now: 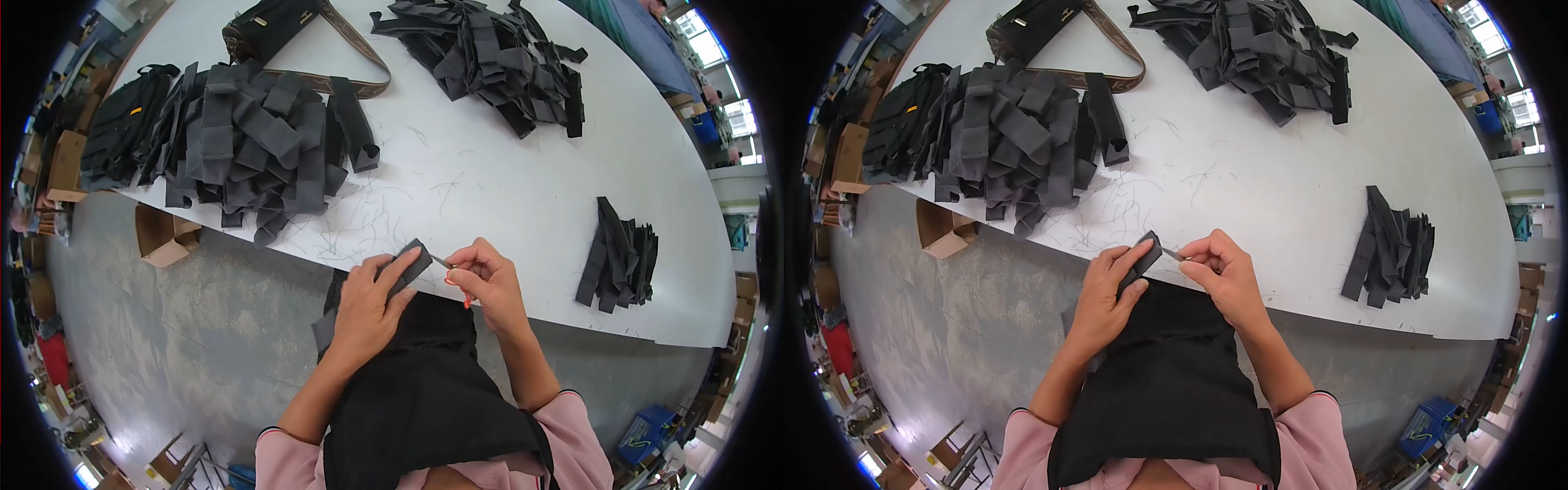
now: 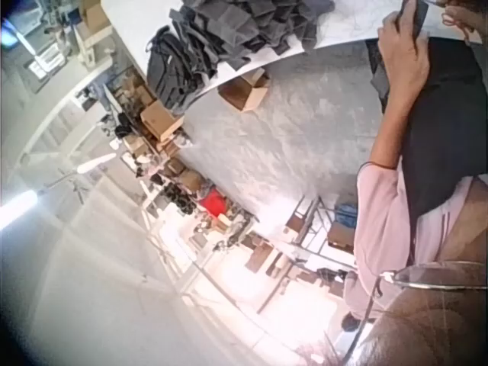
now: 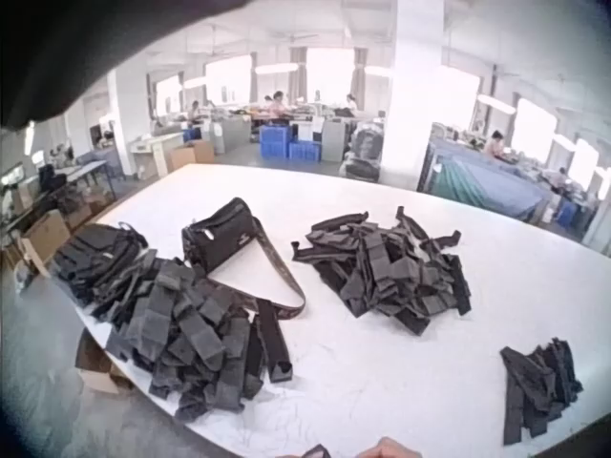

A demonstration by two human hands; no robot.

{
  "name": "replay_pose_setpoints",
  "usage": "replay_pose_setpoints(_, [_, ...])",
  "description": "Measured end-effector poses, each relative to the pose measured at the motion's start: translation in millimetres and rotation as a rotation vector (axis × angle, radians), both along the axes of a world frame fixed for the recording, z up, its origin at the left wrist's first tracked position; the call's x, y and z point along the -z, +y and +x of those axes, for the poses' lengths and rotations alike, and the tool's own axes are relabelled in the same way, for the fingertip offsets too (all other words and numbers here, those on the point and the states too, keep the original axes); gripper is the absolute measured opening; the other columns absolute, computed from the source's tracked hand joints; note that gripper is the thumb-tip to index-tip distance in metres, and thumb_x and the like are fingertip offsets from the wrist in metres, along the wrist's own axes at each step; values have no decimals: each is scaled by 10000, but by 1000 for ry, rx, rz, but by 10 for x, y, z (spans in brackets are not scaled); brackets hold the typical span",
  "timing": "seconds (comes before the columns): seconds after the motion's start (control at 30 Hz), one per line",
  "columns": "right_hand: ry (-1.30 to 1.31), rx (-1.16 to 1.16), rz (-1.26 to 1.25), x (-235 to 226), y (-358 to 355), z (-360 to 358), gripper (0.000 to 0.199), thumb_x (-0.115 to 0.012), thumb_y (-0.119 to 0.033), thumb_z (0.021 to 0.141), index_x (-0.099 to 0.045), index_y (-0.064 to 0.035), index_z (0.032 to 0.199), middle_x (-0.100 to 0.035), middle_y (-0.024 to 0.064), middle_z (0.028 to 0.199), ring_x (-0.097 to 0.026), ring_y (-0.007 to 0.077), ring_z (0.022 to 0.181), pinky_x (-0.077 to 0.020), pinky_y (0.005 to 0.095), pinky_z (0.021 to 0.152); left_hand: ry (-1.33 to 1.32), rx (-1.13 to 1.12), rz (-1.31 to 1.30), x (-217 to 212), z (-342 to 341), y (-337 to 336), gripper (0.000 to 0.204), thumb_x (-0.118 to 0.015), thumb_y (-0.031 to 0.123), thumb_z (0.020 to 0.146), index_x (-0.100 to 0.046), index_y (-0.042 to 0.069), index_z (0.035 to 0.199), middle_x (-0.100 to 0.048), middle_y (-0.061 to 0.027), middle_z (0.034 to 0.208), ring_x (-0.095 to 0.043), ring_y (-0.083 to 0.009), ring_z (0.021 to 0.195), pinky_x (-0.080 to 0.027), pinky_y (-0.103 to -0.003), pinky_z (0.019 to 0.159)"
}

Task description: The recorder uses scissors to trim excess threads and fabric from black components, likely straps for bags or sports equipment.

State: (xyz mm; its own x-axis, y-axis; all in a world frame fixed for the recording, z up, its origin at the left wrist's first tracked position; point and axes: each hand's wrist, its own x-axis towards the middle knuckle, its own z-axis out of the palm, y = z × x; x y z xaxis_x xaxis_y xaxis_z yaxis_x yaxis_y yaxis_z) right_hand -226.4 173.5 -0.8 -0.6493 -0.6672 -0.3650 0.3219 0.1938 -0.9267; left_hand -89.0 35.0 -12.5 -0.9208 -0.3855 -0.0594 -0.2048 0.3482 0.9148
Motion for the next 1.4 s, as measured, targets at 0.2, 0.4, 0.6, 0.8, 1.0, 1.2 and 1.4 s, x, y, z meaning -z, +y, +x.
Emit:
replay_pose_setpoints(0.2, [618,-68,77,-13,50,89,151,-650,25,755,-610,5,899,-487,24,810,-514,96,695,-424,214,616,-94,-139,-535,-96,-13,11,486,-661,177,779,-534,249,1243,-501,-53,1132,-472,-260,911,-367,-368,760])
replay_pose_setpoints(0.4, [193,168,-8,114,-5,155,138,-655,-17,774,-609,-15,904,-453,-13,761,-479,63,667,-394,219,585,-103,-185,-660,-30,-16,36,547,-688,168,743,-514,231,1258,-506,-40,1126,-473,-249,911,-368,-375,758])
replay_pose_setpoints(0.6, [-157,42,-37,195,-259,152,209,-648,-111,817,-596,8,981,-556,-20,724,-520,44,674,-407,173,579,19,28,107,-176,-21,87,1001,-766,146,695,-119,149,1459,-357,-199,1358,-389,-292,1259,-303,-408,1029])
replay_pose_setpoints(0.8, [-429,-54,-89,171,-398,15,212,-639,-142,834,-605,13,976,-601,15,775,-512,41,610,-370,170,492,86,60,1129,21,160,-106,795,-681,184,806,-183,48,1411,-408,-185,1320,-488,-271,1161,-380,-406,976])
replay_pose_setpoints(1.0, [-14,106,-34,335,-327,241,126,-609,-108,853,-566,-6,913,-538,15,758,-462,56,620,-369,184,516,-86,-275,1168,162,110,115,365,-525,108,911,-376,-30,1215,-602,-178,1048,-640,-208,841,-530,-311,732])
replay_pose_setpoints(1.2, [920,7,75,219,43,300,259,-679,9,718,-594,-41,957,-515,70,792,-538,178,658,-439,262,572,-103,-358,1074,50,44,10,255,-527,114,914,-432,-2,1120,-648,-157,900,-651,-182,646,-537,-270,573])
replay_pose_setpoints(1.4, [966,-32,71,226,-26,338,260,-710,-22,694,-635,-44,942,-529,62,763,-532,187,557,-415,281,453,-147,-363,1069,-35,11,62,255,-527,80,903,-441,-15,1123,-646,-156,905,-650,-183,639,-543,-274,566])
